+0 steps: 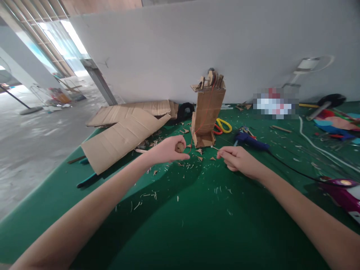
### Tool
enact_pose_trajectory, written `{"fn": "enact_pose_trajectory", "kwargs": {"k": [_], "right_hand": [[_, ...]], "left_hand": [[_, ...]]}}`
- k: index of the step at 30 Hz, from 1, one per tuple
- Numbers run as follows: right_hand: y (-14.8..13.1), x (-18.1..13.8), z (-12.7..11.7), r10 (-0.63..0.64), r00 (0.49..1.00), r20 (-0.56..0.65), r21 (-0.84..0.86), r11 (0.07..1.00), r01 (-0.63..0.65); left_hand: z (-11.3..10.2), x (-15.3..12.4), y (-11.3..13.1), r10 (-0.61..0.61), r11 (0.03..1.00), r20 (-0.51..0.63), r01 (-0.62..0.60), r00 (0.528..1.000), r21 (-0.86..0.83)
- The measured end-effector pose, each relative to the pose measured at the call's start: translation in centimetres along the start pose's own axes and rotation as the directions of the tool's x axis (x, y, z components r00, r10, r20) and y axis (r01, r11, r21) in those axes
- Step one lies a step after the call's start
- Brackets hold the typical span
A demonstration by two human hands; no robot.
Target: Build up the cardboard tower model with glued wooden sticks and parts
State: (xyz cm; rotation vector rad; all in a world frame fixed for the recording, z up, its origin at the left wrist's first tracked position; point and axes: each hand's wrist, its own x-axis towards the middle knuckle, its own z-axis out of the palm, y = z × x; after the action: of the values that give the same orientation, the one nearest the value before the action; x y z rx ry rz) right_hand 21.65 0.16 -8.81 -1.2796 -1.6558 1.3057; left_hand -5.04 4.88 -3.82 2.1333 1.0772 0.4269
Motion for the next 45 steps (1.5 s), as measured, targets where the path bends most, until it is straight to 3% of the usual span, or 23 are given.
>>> {"fn": "enact_pose_trajectory", "kwargs": {"k": [3,6,9,12,14,22,26,31,36,41,45], "right_hand": [[0.3,-0.1,0.1,-0.033,0.999,-0.024,-0.075,0.997,0.031],[0.0,-0.2,0.2,-0.056,0.998,-0.026,-0.143,0.988,0.052],[-0.7,-0.4,0.8,-0.11,0.994,-0.014,-0.315,0.944,0.1],[-1.4,-0.6,1.6,-0.197,0.98,-0.015,-0.48,0.862,0.166],[-1.7,-0.8,2.2,-0.244,0.97,-0.011,-0.541,0.817,0.199],[-2.7,-1.2,3.8,-0.321,0.941,0.103,-0.617,0.722,0.314],[-2.8,-0.9,4.2,-0.359,0.928,0.099,-0.644,0.688,0.335],[-2.4,-0.5,4.6,-0.399,0.907,0.134,-0.744,0.564,0.358],[-1.9,-0.6,4.0,-0.43,0.887,0.167,-0.768,0.508,0.391],[-0.8,-0.6,1.4,-0.39,0.92,0.049,-0.827,0.501,0.256],[-0.7,-0.6,0.5,-0.379,0.925,-0.005,-0.841,0.502,0.201]], "left_hand": [[1.8,0.0,-0.4,-0.027,1.0,0.115,0.027,0.993,-0.005],[2.9,-0.1,-0.4,0.041,0.996,0.15,-0.052,0.988,0.068],[3.6,-0.4,-0.2,0.149,0.947,0.105,-0.173,0.983,0.27],[3.9,-0.6,0.4,0.188,0.86,0.022,-0.175,0.982,0.48],[3.9,-0.8,0.9,0.214,0.837,-0.008,-0.179,0.977,0.517],[2.3,-0.3,1.4,0.419,0.855,0.105,-0.431,0.902,0.287],[1.1,0.2,0.7,0.397,0.891,0.138,-0.417,0.907,0.18],[0.8,0.4,0.4,0.37,0.907,0.211,-0.401,0.905,0.13],[0.1,0.2,-0.1,0.287,0.95,0.308,-0.311,0.907,0.032],[-1.1,0.3,-1.7,0.213,0.96,0.183,-0.24,0.96,0.146],[-0.6,0.5,-1.6,0.244,0.932,0.122,-0.267,0.962,0.246]]}}
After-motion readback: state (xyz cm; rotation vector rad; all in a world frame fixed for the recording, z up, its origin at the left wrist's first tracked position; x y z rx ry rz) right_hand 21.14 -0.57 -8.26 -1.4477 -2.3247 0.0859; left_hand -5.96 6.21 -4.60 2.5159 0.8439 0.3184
